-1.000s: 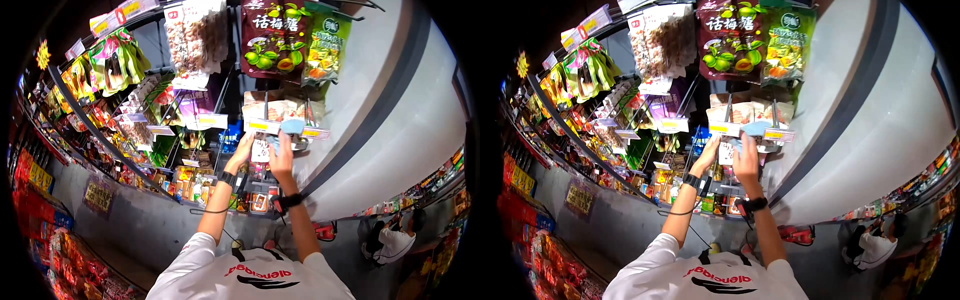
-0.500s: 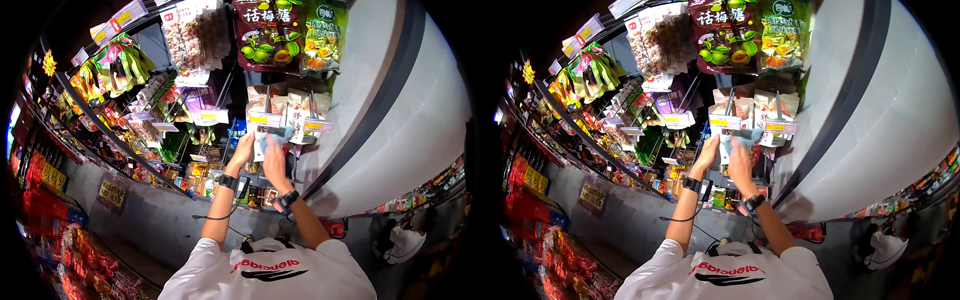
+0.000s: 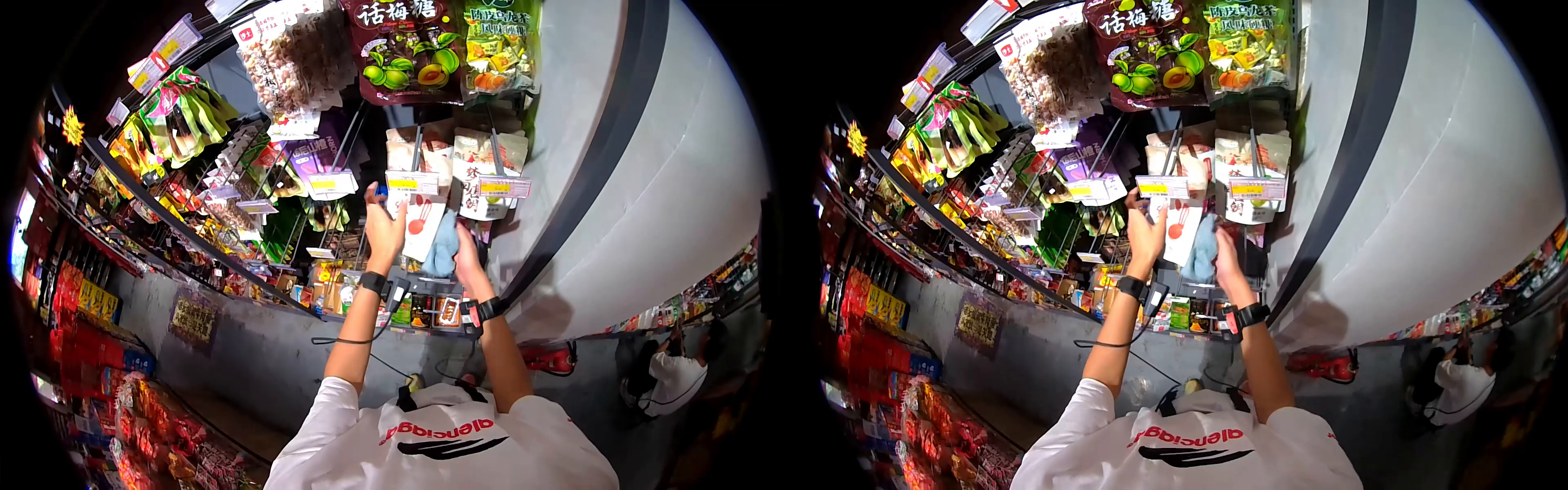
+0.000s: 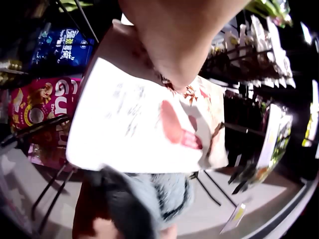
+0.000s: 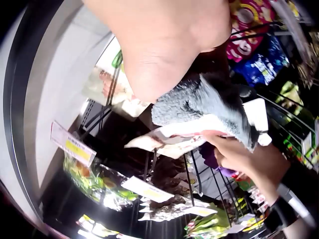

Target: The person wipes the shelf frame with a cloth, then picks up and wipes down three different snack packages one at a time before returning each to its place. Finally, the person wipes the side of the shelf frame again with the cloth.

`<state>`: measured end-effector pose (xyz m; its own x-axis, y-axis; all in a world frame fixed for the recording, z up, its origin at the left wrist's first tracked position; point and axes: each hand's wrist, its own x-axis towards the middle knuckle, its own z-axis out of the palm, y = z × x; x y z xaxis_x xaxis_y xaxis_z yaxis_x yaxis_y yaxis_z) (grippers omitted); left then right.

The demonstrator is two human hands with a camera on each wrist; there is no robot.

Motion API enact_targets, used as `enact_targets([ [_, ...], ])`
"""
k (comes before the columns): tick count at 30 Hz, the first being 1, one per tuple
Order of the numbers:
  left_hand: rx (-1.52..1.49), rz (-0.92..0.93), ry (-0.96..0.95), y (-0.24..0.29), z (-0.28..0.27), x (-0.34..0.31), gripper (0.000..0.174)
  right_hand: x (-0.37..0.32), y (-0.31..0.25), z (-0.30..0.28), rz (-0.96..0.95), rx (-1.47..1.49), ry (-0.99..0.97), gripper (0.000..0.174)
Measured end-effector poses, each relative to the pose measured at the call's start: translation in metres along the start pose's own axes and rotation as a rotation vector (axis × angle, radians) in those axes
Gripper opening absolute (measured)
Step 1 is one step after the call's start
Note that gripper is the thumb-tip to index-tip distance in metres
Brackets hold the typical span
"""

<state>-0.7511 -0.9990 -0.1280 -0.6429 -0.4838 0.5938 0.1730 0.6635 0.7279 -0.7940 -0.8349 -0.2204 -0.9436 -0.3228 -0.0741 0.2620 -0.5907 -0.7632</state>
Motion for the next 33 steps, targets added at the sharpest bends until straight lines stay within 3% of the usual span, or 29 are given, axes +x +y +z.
enact_targets([
  [2,0.001,0.200,-0.177,-0.020,0.016,-0.014,0.062,-0.029,-0.015,0.043,0.122,-0.128,0.102,0.049],
  [4,-0.335,0.113,-0.284,-0.007,0.025,-0.031,0.064,0.000,0.008,0.044,-0.050,0.013,-0.196,0.049],
  [5,-0.479,0.033,-0.314,-0.001,0.028,-0.034,0.064,0.017,0.016,0.043,-0.119,-0.099,-0.143,0.049],
  [6,-0.624,-0.044,-0.345,0.003,0.027,-0.033,0.064,0.007,-0.017,0.058,-0.149,-0.321,-0.243,0.049],
  [8,-0.621,-0.051,-0.412,0.004,0.023,-0.033,0.066,0.007,-0.032,0.067,-0.089,-0.553,-0.172,0.050],
  [9,-0.579,-0.029,-0.390,-0.010,0.034,-0.034,0.068,0.067,0.047,0.032,-0.329,-0.377,-0.182,0.030],
  [10,-0.535,-0.012,-0.369,-0.018,0.037,-0.036,0.070,0.057,0.053,0.023,-0.341,-0.377,-0.199,0.030],
  [12,-0.372,-0.039,-0.418,-0.016,0.024,-0.036,0.076,0.042,0.056,0.015,-0.243,-0.371,-0.195,0.057],
  [14,-0.258,-0.023,-0.395,-0.012,0.017,-0.037,0.077,0.053,0.056,0.035,-0.260,-0.247,-0.241,0.048],
  [15,-0.286,-0.049,-0.394,-0.010,0.016,-0.040,0.078,0.056,0.052,0.044,-0.267,-0.126,-0.267,0.041],
  [16,-0.290,-0.039,-0.403,-0.007,0.017,-0.040,0.078,0.022,-0.008,0.069,-0.135,-0.297,-0.184,0.042],
  [18,-0.577,-0.248,-0.441,0.003,0.017,-0.043,0.077,0.040,-0.022,0.087,-0.440,-0.285,-0.191,0.038],
  [20,-0.547,-0.178,-0.418,0.011,0.021,-0.045,0.075,0.034,-0.032,0.079,-0.512,-0.417,-0.208,0.040],
  [22,-0.481,-0.037,-0.355,0.017,0.023,-0.040,0.070,0.014,-0.027,0.065,-0.196,-0.831,-0.076,0.034],
  [23,-0.482,-0.031,-0.353,0.018,0.022,-0.040,0.070,0.007,0.003,0.055,-0.367,-0.606,-0.016,0.033],
  [24,-0.435,-0.054,-0.364,0.018,0.019,-0.040,0.071,0.008,0.030,0.036,-0.282,-0.565,-0.049,0.037],
  [26,-0.340,-0.104,-0.381,0.017,0.016,-0.043,0.072,0.023,0.076,0.005,-0.414,-0.428,-0.196,0.046],
  [29,-0.184,-0.072,-0.329,0.004,0.027,-0.051,0.062,-0.018,-0.009,0.078,-0.369,-0.260,-0.230,0.044],
  [30,-0.144,-0.028,-0.295,0.005,0.029,-0.052,0.062,-0.012,-0.021,0.076,-0.217,-0.376,-0.160,0.039],
  [33,0.115,0.055,-0.264,0.024,0.030,-0.063,0.061,-0.024,-0.049,0.076,0.042,-0.149,-0.176,0.043],
])
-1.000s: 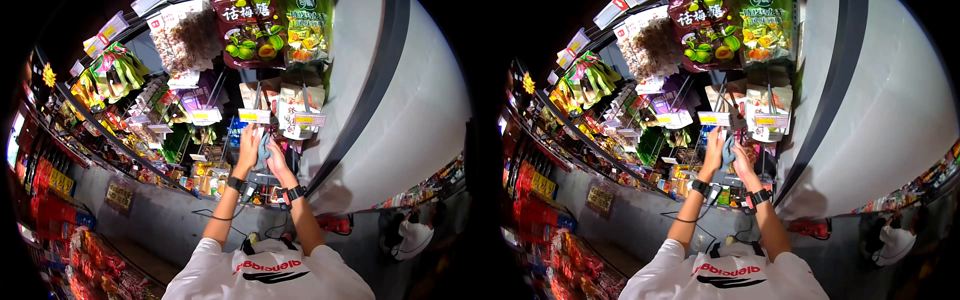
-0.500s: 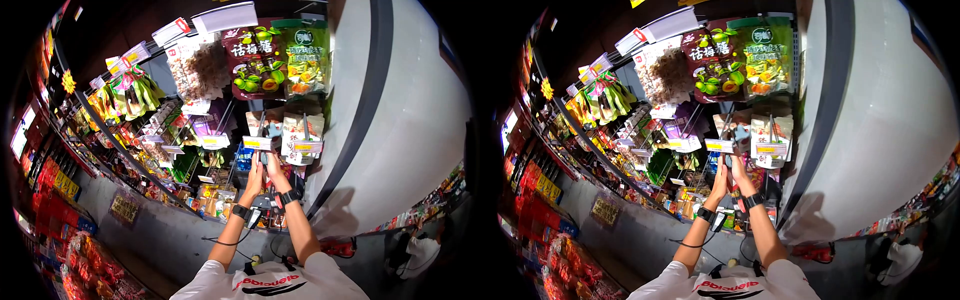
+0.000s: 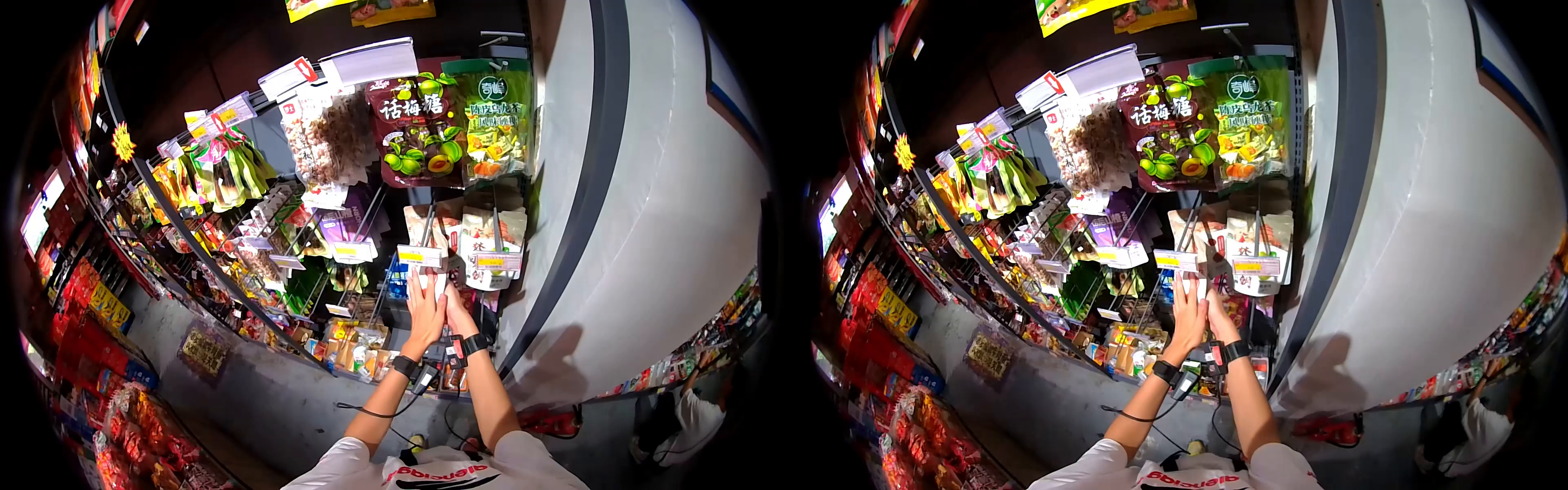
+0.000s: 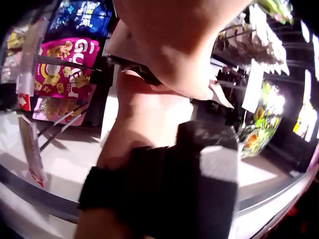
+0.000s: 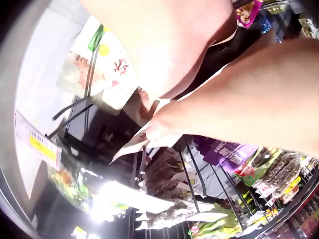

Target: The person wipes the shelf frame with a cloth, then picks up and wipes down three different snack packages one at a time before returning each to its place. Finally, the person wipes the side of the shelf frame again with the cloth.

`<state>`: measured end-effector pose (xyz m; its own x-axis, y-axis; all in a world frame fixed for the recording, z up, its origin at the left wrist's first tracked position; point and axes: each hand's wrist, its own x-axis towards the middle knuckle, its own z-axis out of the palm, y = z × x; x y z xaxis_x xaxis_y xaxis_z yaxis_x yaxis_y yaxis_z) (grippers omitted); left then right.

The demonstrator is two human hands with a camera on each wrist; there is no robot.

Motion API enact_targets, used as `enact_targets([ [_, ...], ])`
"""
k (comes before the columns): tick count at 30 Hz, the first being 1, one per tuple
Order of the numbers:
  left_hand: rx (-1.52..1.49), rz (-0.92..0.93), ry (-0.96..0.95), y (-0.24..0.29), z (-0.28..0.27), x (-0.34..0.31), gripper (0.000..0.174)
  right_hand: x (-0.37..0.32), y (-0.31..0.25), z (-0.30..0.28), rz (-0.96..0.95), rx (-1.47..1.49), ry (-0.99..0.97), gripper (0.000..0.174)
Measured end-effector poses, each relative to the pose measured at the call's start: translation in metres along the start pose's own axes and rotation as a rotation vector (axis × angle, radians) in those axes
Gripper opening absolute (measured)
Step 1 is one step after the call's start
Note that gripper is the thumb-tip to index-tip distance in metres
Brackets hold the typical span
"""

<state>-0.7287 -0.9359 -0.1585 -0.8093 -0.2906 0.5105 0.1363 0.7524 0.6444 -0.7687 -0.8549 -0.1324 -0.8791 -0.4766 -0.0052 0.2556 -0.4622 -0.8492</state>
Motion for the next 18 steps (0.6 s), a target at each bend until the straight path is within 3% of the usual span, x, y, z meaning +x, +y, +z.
enact_targets([
  [1,0.140,-0.004,0.002,0.007,0.000,-0.001,0.061,0.022,0.045,-0.036,0.048,0.002,-0.046,0.045],
  [3,0.308,0.031,0.038,0.006,-0.001,0.003,0.062,0.010,0.069,-0.032,0.036,0.148,0.030,0.048],
  [5,0.420,0.046,-0.023,0.010,-0.014,0.012,0.058,0.016,0.123,-0.060,0.179,0.215,0.069,0.047],
  [7,0.501,0.123,0.002,0.007,-0.022,0.021,0.053,-0.054,0.092,-0.054,0.371,0.248,0.127,0.041],
  [9,0.408,0.117,-0.076,0.001,-0.029,0.025,0.046,-0.089,0.088,-0.070,0.437,0.333,0.086,0.038],
  [11,0.215,0.160,-0.137,0.002,-0.037,0.019,0.034,-0.134,0.031,-0.048,0.047,0.127,0.207,0.034],
  [13,-0.138,0.065,-0.327,0.022,-0.047,0.007,0.028,-0.168,-0.020,-0.039,-0.372,-0.389,0.446,0.036],
  [14,-0.204,0.208,-0.346,0.027,-0.047,0.001,0.025,-0.189,-0.066,-0.023,-0.593,-0.518,0.388,0.035],
  [15,-0.209,0.204,-0.418,0.046,-0.054,-0.003,0.025,-0.199,-0.109,-0.012,-0.809,-0.649,0.324,0.037],
  [17,-0.292,0.203,-0.471,0.069,-0.057,-0.010,0.024,-0.192,-0.148,-0.014,-1.399,-1.166,0.585,0.036],
  [18,-0.361,0.219,-0.506,0.078,-0.057,-0.013,0.024,-0.180,-0.154,-0.015,-1.347,-1.046,0.564,0.035],
])
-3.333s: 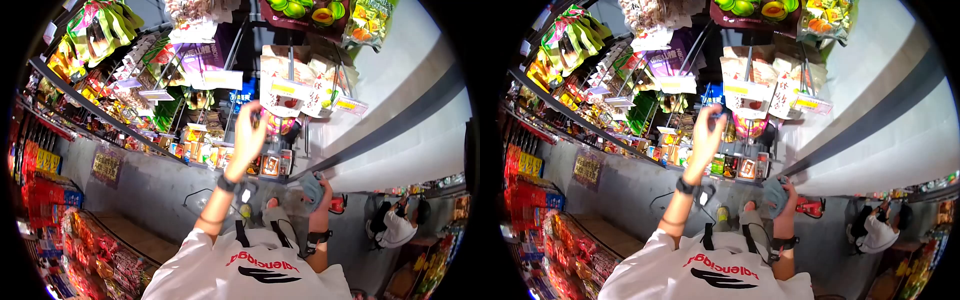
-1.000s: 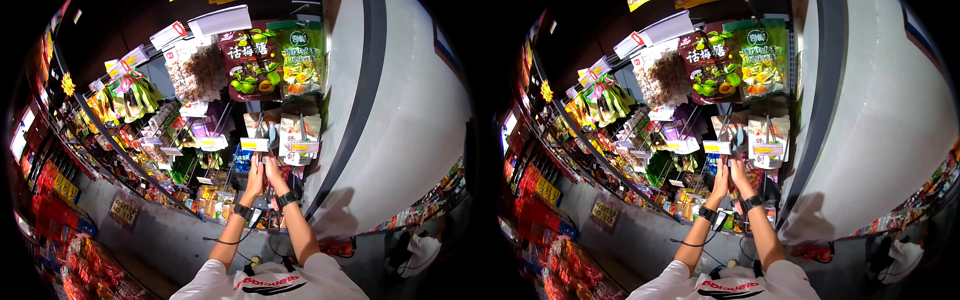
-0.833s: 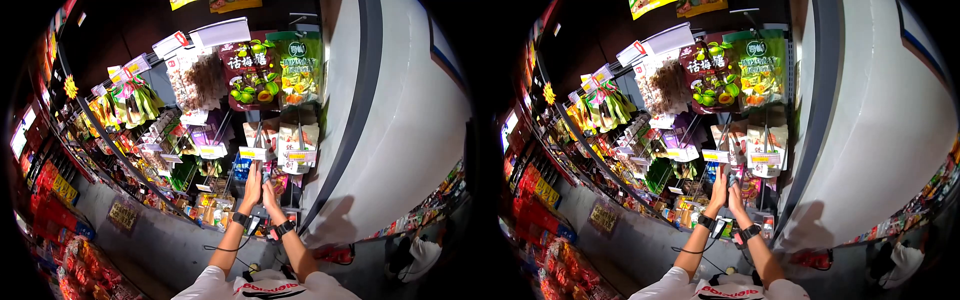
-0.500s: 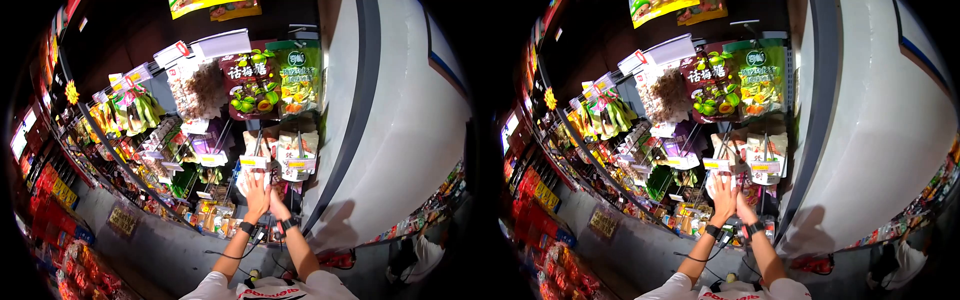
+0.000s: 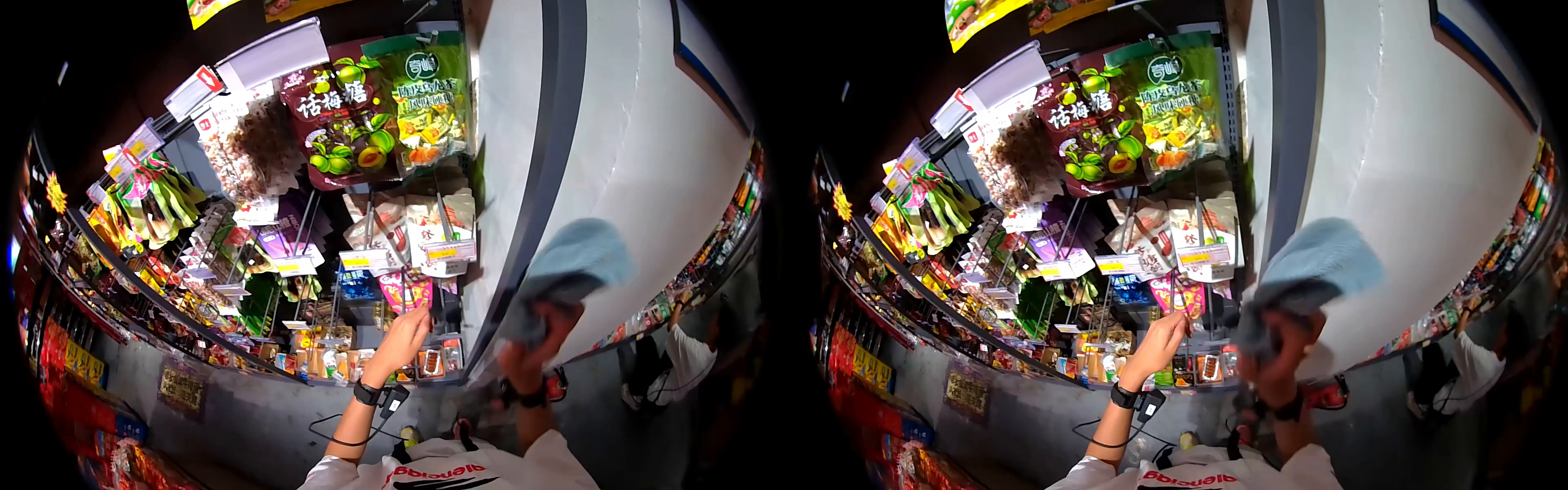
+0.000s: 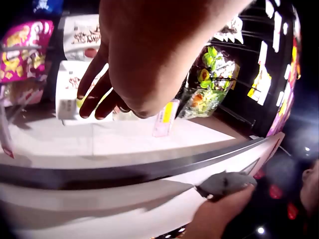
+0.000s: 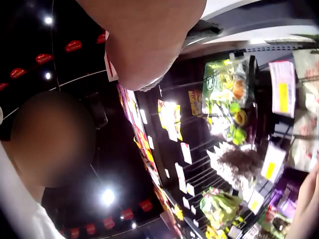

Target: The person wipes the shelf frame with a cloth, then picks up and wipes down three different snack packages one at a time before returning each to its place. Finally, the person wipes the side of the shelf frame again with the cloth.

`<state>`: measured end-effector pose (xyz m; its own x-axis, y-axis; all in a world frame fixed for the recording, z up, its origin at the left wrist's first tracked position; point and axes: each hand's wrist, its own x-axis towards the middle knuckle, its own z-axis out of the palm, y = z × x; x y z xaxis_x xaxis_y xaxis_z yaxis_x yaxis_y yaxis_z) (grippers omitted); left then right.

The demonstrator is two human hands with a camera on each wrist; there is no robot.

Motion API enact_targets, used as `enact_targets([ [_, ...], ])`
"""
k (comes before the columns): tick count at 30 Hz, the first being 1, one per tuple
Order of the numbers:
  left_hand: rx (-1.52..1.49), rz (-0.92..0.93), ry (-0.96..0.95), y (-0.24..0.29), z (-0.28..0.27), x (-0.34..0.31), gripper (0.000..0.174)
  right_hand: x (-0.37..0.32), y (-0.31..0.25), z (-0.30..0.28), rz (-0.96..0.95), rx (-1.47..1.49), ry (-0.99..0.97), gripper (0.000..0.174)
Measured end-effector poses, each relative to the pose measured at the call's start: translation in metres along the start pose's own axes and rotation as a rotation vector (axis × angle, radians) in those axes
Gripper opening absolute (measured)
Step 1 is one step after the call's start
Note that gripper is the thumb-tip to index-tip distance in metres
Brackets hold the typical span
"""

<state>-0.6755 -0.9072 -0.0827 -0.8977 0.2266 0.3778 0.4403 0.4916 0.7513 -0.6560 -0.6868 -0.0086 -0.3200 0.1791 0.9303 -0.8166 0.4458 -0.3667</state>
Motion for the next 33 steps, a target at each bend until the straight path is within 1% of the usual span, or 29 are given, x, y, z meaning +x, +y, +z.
enact_targets([
  [1,-0.013,-0.003,-0.005,0.010,0.002,-0.001,0.024,0.006,0.010,0.009,0.085,0.095,0.012,0.036],
  [3,-0.081,0.092,-0.064,0.026,0.004,0.000,0.022,0.027,0.045,0.019,-0.132,-0.386,-0.070,0.047],
  [4,-0.117,0.098,-0.068,0.027,0.006,-0.003,0.021,0.041,0.049,0.028,-0.137,-0.391,-0.073,0.047],
  [6,-0.157,0.099,-0.051,0.031,0.011,-0.007,0.020,0.063,0.050,0.045,-0.064,-0.467,-0.033,0.065],
  [7,-0.192,0.093,-0.035,0.032,0.013,-0.010,0.019,0.070,0.044,0.046,-0.074,-0.467,-0.035,0.065],
  [8,-0.140,0.112,-0.031,0.027,0.014,-0.011,0.021,0.080,0.035,0.045,-0.155,-0.498,-0.004,0.070],
  [9,-0.149,0.109,-0.022,0.024,0.015,-0.013,0.021,0.085,0.030,0.045,-0.234,-0.528,0.020,0.076],
  [10,-0.160,0.065,-0.070,0.021,0.015,-0.016,0.022,0.082,0.033,0.050,-0.039,-0.374,0.006,0.084],
  [11,-0.174,0.019,-0.121,0.018,0.016,-0.019,0.024,0.087,0.029,0.053,-0.043,-0.376,-0.007,0.084],
  [13,-0.208,-0.006,-0.134,0.015,0.022,-0.023,0.026,0.110,0.015,0.058,0.069,-0.388,0.103,0.085],
  [15,-0.181,0.049,-0.168,0.017,0.023,-0.024,0.024,0.137,0.009,0.062,-0.068,-0.415,0.169,0.085],
  [16,-0.190,0.131,-0.150,0.014,0.028,-0.022,0.020,0.154,0.004,0.061,-0.114,-0.419,0.164,0.083],
  [17,-0.170,0.138,-0.192,0.013,0.028,-0.021,0.015,0.173,-0.001,0.061,-0.158,-0.421,0.158,0.081],
  [19,-0.186,0.095,-0.208,0.013,0.038,-0.024,0.012,0.210,0.002,0.064,-0.292,-0.548,0.261,0.073],
  [21,-0.214,0.126,-0.177,0.022,0.041,-0.025,0.011,0.245,-0.027,0.074,-0.434,-0.671,0.337,0.076],
  [22,-0.247,0.090,-0.198,0.027,0.041,-0.028,0.011,0.274,-0.026,0.067,-0.493,-0.646,0.314,0.065],
  [23,-0.278,0.058,-0.219,0.022,0.045,-0.031,0.012,0.281,-0.013,0.060,-0.553,-0.620,0.295,0.056],
  [24,-0.312,0.090,-0.219,0.018,0.050,-0.031,0.013,0.289,-0.012,0.059,-0.571,-0.661,0.293,0.058],
  [25,-0.256,0.075,-0.250,0.019,0.049,-0.038,0.015,0.290,-0.008,0.059,-0.568,-0.727,0.279,0.059],
  [28,-0.259,0.053,-0.270,0.010,0.051,-0.052,0.014,0.273,0.000,0.058,-0.570,-0.833,0.247,0.062],
  [30,-0.273,-0.032,-0.323,-0.002,0.052,-0.063,0.014,0.260,0.005,0.058,-0.559,-0.892,0.226,0.065],
  [33,-0.292,-0.082,-0.325,-0.018,0.046,-0.080,0.012,0.235,0.012,0.057,-0.520,-0.960,0.193,0.068],
])
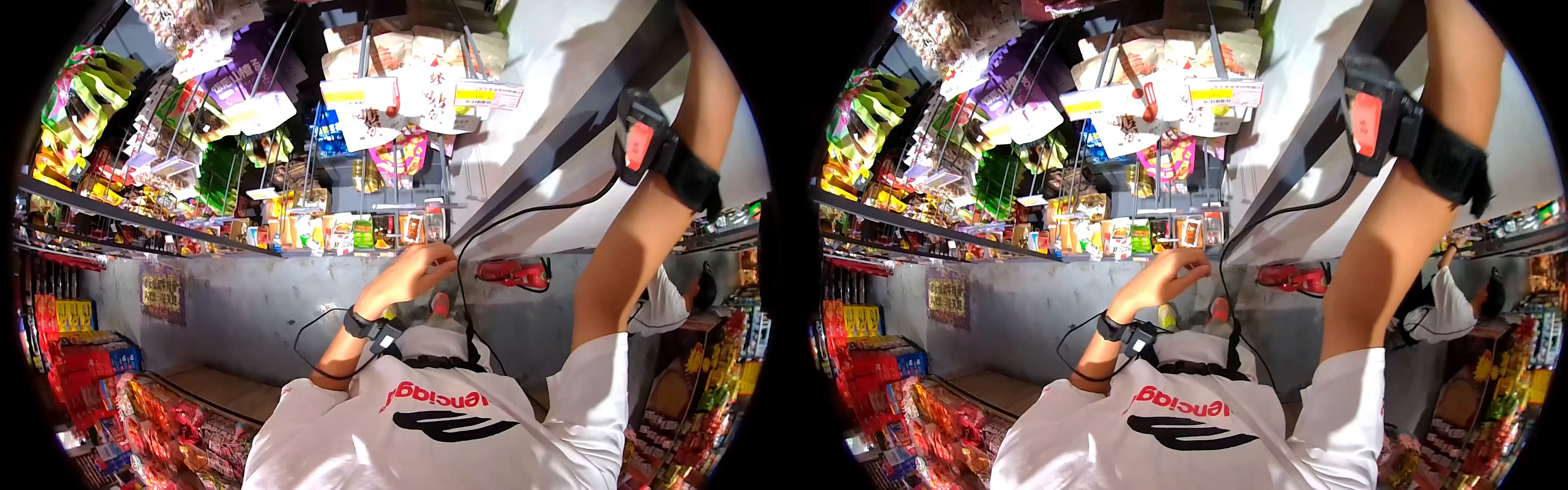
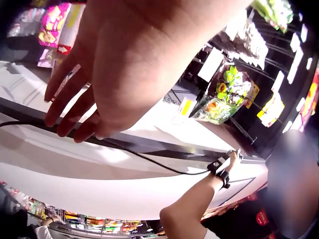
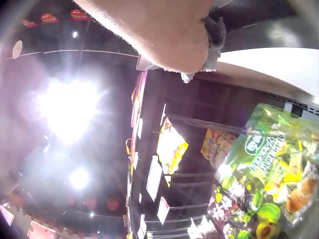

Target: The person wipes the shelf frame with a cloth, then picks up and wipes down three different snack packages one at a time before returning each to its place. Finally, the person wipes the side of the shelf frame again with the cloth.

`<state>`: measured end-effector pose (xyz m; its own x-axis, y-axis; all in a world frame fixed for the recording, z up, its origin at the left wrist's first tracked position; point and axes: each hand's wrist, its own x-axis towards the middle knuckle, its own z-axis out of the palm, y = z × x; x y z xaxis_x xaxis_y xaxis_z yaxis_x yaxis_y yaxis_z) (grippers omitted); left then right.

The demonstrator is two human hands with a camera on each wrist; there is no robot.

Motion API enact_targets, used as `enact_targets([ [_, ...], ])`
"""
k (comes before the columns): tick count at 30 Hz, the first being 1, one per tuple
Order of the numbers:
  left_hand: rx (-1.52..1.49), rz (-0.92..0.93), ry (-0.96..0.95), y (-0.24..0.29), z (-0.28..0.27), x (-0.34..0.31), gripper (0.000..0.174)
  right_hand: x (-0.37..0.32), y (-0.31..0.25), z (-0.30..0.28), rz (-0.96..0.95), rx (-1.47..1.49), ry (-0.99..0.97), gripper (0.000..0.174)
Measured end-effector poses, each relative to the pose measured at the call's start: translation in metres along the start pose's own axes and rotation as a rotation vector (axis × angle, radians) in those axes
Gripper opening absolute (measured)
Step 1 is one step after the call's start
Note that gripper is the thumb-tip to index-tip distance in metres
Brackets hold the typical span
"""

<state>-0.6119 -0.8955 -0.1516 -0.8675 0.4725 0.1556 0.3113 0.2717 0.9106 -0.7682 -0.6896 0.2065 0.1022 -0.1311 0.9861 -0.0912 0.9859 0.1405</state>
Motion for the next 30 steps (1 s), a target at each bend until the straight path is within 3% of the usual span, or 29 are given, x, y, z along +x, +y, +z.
enact_targets([
  [4,-0.150,-0.154,0.034,-0.024,-0.004,-0.026,0.017,-0.045,-0.002,-0.007,0.030,-0.053,-0.111,0.073],
  [6,-0.182,-0.209,0.026,-0.039,-0.002,-0.038,0.019,-0.085,-0.009,-0.020,0.233,0.108,-0.259,0.069],
  [10,-0.197,-0.343,-0.016,-0.066,0.004,-0.057,0.022,-0.141,-0.039,-0.041,0.369,0.389,-0.298,0.077],
  [13,-0.240,-0.353,-0.017,-0.076,0.008,-0.065,0.022,-0.183,-0.046,-0.042,0.424,0.352,-0.279,0.077],
  [19,-0.246,-0.301,-0.026,-0.099,0.012,-0.072,0.022,-0.234,-0.056,-0.059,0.806,0.516,-0.432,0.076],
  [24,-0.314,-0.325,-0.132,-0.146,0.034,-0.080,0.023,-0.281,-0.064,-0.065,0.853,0.549,-0.437,0.072],
  [26,-0.336,-0.322,-0.152,-0.171,0.051,-0.082,0.024,-0.290,-0.067,-0.061,0.952,0.556,-0.373,0.073],
  [30,-0.352,-0.321,-0.144,-0.195,0.074,-0.068,0.023,-0.300,-0.067,-0.053,0.933,0.540,-0.294,0.074],
])
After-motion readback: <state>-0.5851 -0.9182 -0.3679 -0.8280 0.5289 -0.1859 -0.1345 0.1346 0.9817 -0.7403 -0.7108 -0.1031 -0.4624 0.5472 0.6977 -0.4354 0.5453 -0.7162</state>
